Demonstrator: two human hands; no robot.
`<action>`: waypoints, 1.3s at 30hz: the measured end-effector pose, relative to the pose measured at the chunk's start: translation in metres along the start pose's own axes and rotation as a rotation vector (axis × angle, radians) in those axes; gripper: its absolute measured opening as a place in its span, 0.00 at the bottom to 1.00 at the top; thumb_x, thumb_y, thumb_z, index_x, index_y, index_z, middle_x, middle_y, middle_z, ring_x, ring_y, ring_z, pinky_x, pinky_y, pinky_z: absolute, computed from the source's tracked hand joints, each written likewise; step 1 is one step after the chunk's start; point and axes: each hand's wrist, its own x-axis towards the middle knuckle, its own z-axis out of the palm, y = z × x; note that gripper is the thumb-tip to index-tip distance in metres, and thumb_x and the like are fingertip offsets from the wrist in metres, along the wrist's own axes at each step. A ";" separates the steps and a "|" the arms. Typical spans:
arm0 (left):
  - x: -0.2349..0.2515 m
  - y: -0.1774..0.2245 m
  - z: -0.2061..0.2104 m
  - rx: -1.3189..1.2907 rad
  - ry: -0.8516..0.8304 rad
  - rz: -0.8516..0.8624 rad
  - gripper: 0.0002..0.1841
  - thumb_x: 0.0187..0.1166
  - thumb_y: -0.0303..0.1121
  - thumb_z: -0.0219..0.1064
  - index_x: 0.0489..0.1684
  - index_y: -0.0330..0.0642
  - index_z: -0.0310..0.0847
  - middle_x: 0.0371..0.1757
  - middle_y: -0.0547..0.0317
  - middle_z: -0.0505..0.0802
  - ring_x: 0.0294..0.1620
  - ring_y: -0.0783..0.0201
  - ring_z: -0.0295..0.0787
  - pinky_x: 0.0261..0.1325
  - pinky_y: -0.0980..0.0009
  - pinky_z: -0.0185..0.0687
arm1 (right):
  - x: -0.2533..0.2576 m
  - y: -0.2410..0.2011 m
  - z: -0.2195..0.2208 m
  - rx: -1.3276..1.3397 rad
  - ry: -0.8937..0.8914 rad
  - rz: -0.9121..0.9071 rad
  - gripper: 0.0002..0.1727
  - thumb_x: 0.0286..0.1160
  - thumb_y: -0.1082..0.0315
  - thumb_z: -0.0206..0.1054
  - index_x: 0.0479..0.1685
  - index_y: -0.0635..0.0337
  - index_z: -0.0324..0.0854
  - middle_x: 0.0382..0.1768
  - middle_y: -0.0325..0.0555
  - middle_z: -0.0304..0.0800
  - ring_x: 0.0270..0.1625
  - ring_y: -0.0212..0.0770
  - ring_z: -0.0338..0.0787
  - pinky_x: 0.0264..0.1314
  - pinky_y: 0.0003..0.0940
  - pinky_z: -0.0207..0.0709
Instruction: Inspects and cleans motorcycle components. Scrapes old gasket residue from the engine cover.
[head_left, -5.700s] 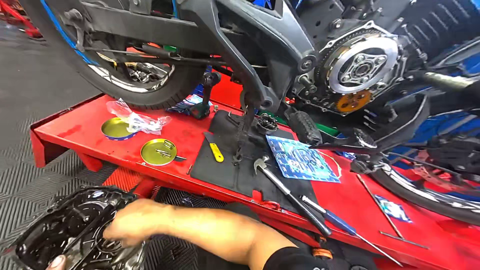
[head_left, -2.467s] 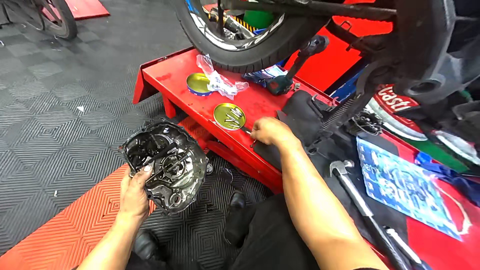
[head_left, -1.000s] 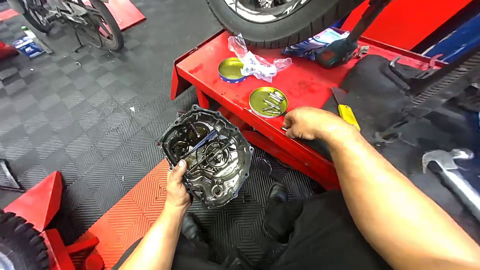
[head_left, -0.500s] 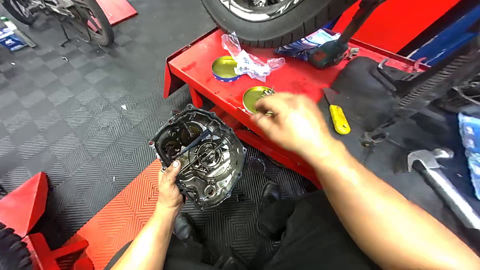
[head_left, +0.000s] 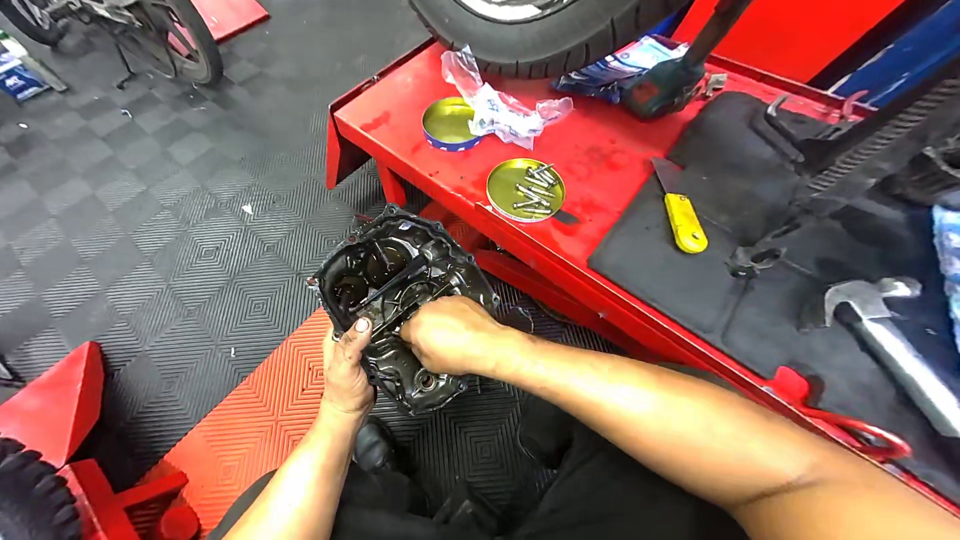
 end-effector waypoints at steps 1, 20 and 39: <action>0.000 0.000 0.001 -0.001 0.001 -0.001 0.14 0.81 0.47 0.66 0.55 0.51 0.85 0.42 0.63 0.96 0.42 0.70 0.95 0.47 0.69 0.93 | 0.001 0.001 -0.001 0.052 -0.021 0.034 0.09 0.79 0.59 0.64 0.37 0.49 0.87 0.33 0.43 0.90 0.41 0.50 0.92 0.36 0.57 0.82; 0.008 0.000 0.009 0.098 0.062 0.036 0.12 0.79 0.42 0.62 0.55 0.52 0.81 0.40 0.70 0.95 0.41 0.76 0.93 0.47 0.73 0.93 | -0.015 0.026 -0.038 0.211 0.031 -0.045 0.14 0.87 0.57 0.60 0.53 0.52 0.88 0.41 0.45 0.93 0.47 0.48 0.93 0.48 0.60 0.84; 0.025 0.004 0.005 0.245 0.322 0.072 0.24 0.78 0.36 0.66 0.73 0.44 0.71 0.56 0.61 0.90 0.55 0.68 0.91 0.62 0.64 0.89 | 0.023 0.091 0.025 0.292 0.195 0.431 0.20 0.91 0.52 0.48 0.54 0.52 0.84 0.42 0.51 0.93 0.49 0.54 0.94 0.45 0.61 0.85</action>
